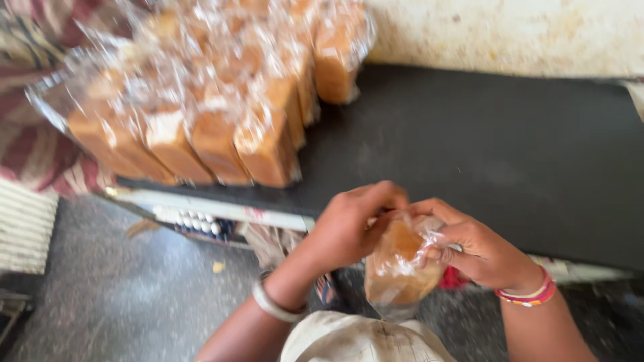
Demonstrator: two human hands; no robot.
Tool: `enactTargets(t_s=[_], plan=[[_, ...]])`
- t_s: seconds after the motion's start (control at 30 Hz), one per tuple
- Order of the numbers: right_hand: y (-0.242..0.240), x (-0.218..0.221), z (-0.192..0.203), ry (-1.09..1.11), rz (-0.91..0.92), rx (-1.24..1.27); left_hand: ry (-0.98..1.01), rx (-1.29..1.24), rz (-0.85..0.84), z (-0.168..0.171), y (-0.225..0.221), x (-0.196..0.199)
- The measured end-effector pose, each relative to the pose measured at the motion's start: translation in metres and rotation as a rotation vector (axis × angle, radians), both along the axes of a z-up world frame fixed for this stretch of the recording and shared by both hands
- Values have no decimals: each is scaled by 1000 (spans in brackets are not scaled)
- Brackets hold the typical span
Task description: The person takes loaves of bread from a machine platform, places them into individual plastic bags by hand, and then arranges the packaged loaves on a table.
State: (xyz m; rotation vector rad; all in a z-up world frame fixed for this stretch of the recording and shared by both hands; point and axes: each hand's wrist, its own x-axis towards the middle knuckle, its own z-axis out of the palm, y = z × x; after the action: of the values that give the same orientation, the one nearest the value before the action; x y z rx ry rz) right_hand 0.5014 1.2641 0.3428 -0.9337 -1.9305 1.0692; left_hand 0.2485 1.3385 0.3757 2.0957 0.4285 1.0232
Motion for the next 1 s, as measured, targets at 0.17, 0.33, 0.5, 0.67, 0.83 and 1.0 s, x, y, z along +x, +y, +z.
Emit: enactTargets(t_s=[0.17,0.33,0.5,0.67,0.83,1.0], plan=[[123,-26,7,-152,-301,568,-75,244,101,14,122,11],[260,-73,-3,-329,-435,875,-208,-31,210,-44,247,14],[356,-104,-41,-334,-529,882,-469,-614,177,-84,352,7],[416,-99,-62,-210,-759,731,-875,-215,711,-107,314,33],[432,-81,-73,-86,-649,552,-253,-389,936,-191,222,82],[431,-87,-62,51,-430,417,-206,-280,1033,-255,283,110]])
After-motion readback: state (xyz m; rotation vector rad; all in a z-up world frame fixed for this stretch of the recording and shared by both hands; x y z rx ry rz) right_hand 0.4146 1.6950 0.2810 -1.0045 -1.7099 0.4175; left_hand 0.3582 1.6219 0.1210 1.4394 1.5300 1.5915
